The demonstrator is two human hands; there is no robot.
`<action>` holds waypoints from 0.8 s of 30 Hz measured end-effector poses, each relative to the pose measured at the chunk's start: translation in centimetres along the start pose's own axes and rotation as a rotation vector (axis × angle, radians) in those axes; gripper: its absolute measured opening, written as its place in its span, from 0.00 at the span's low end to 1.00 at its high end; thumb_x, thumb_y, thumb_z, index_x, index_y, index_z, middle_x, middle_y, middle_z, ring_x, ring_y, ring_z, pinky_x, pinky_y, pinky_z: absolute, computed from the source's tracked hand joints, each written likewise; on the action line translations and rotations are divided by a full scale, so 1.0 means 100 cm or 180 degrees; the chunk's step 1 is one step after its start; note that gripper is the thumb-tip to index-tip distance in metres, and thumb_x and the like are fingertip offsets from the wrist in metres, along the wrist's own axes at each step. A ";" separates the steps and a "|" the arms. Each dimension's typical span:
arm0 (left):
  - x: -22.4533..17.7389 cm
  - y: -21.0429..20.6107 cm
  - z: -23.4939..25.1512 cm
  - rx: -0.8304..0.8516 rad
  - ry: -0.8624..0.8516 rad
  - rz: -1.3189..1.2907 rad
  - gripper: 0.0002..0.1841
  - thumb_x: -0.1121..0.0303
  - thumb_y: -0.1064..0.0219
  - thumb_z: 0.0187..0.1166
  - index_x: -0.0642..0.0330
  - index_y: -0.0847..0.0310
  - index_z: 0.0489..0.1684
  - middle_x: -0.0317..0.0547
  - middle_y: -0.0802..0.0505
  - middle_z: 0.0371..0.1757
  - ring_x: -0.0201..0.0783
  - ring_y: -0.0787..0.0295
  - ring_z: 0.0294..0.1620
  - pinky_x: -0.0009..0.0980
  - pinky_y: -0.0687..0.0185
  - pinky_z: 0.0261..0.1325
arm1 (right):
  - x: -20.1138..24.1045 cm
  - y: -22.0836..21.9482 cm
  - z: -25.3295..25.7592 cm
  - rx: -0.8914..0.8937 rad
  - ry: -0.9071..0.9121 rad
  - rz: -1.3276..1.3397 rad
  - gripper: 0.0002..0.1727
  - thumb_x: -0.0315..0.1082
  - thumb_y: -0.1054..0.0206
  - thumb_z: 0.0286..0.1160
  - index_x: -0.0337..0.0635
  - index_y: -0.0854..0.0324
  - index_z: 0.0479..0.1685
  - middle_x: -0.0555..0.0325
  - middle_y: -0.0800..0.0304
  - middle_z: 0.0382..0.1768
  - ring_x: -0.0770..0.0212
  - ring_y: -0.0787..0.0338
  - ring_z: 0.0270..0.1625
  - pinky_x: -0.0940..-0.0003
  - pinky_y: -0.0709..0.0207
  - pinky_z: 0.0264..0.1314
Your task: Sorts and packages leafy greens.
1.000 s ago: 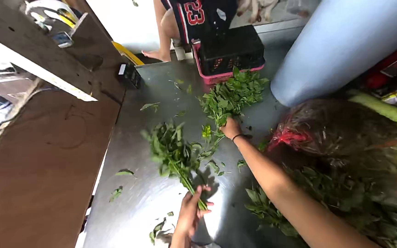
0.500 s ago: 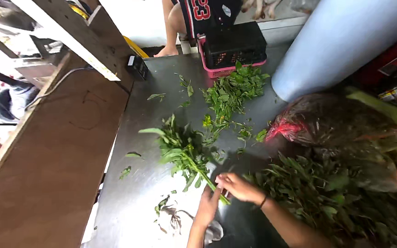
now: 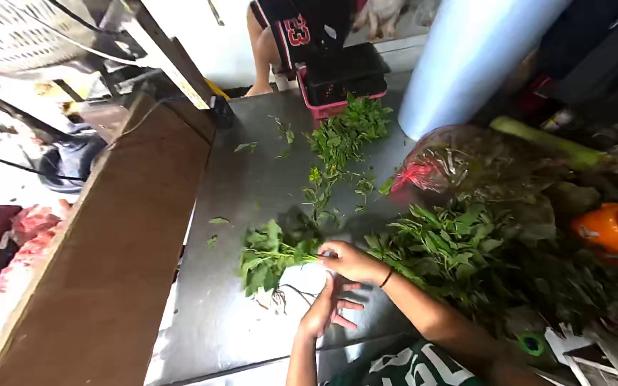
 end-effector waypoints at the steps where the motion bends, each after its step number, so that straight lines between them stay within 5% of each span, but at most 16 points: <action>1: 0.003 0.007 -0.011 -0.0077 -0.0061 -0.0117 0.50 0.22 0.73 0.79 0.49 0.41 0.92 0.57 0.14 0.75 0.64 0.08 0.59 0.63 0.08 0.43 | 0.006 -0.003 0.007 -0.0039 0.0122 -0.0102 0.22 0.49 0.40 0.87 0.41 0.18 0.65 0.49 0.11 0.43 0.58 0.12 0.40 0.55 0.16 0.48; 5: 0.028 0.049 -0.053 -0.1180 -0.0068 0.0222 0.32 0.42 0.58 0.93 0.52 0.32 0.86 0.53 0.09 0.66 0.58 0.04 0.50 0.59 0.06 0.40 | 0.029 -0.008 -0.008 -0.0427 0.0127 -0.0505 0.23 0.49 0.47 0.91 0.37 0.16 0.45 0.48 0.15 0.35 0.54 0.14 0.39 0.52 0.20 0.47; 8: 0.039 0.074 -0.076 -0.1609 -0.0195 0.0093 0.29 0.46 0.55 0.93 0.56 0.25 0.78 0.55 0.08 0.63 0.59 0.05 0.49 0.58 0.06 0.42 | 0.035 -0.005 -0.014 -0.0674 -0.0017 -0.0384 0.24 0.46 0.49 0.94 0.33 0.14 0.52 0.42 0.10 0.41 0.48 0.10 0.45 0.46 0.17 0.55; 11: 0.037 0.081 -0.078 -0.1857 -0.0324 0.0358 0.26 0.50 0.51 0.94 0.58 0.25 0.77 0.55 0.07 0.61 0.58 0.04 0.50 0.57 0.06 0.42 | 0.019 0.005 -0.037 -0.1071 0.0113 -0.0272 0.22 0.45 0.47 0.93 0.36 0.16 0.42 0.47 0.16 0.29 0.52 0.14 0.33 0.50 0.18 0.39; 17: 0.039 0.051 -0.048 -0.1444 -0.0370 0.0593 0.22 0.58 0.50 0.93 0.61 0.25 0.76 0.56 0.08 0.63 0.57 0.05 0.52 0.55 0.05 0.44 | -0.032 0.027 -0.141 -0.1599 0.0641 -0.0240 0.15 0.40 0.43 0.91 0.39 0.15 0.47 0.54 0.16 0.30 0.61 0.17 0.29 0.61 0.17 0.35; 21: 0.044 -0.003 -0.018 -0.0731 -0.0224 0.0831 0.20 0.66 0.50 0.90 0.63 0.26 0.76 0.55 0.08 0.61 0.51 0.04 0.49 0.48 0.05 0.45 | -0.118 0.027 -0.244 -0.2477 0.0249 -0.0960 0.18 0.45 0.39 0.88 0.44 0.12 0.61 0.56 0.06 0.48 0.63 0.07 0.51 0.57 0.11 0.59; 24: 0.052 -0.041 0.011 -0.0287 0.0022 0.1210 0.21 0.66 0.45 0.89 0.58 0.26 0.79 0.48 0.08 0.63 0.46 0.05 0.52 0.44 0.05 0.47 | -0.214 0.028 -0.298 -0.2938 -0.0923 -0.1669 0.23 0.55 0.41 0.86 0.49 0.11 0.61 0.56 0.07 0.58 0.57 0.08 0.62 0.50 0.15 0.69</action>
Point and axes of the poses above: each hand's wrist, its own z-axis towards the middle knuckle, its own y-axis out of the back of the hand, x = y × z, the point moved 6 cm from there along z, towards the middle knuckle
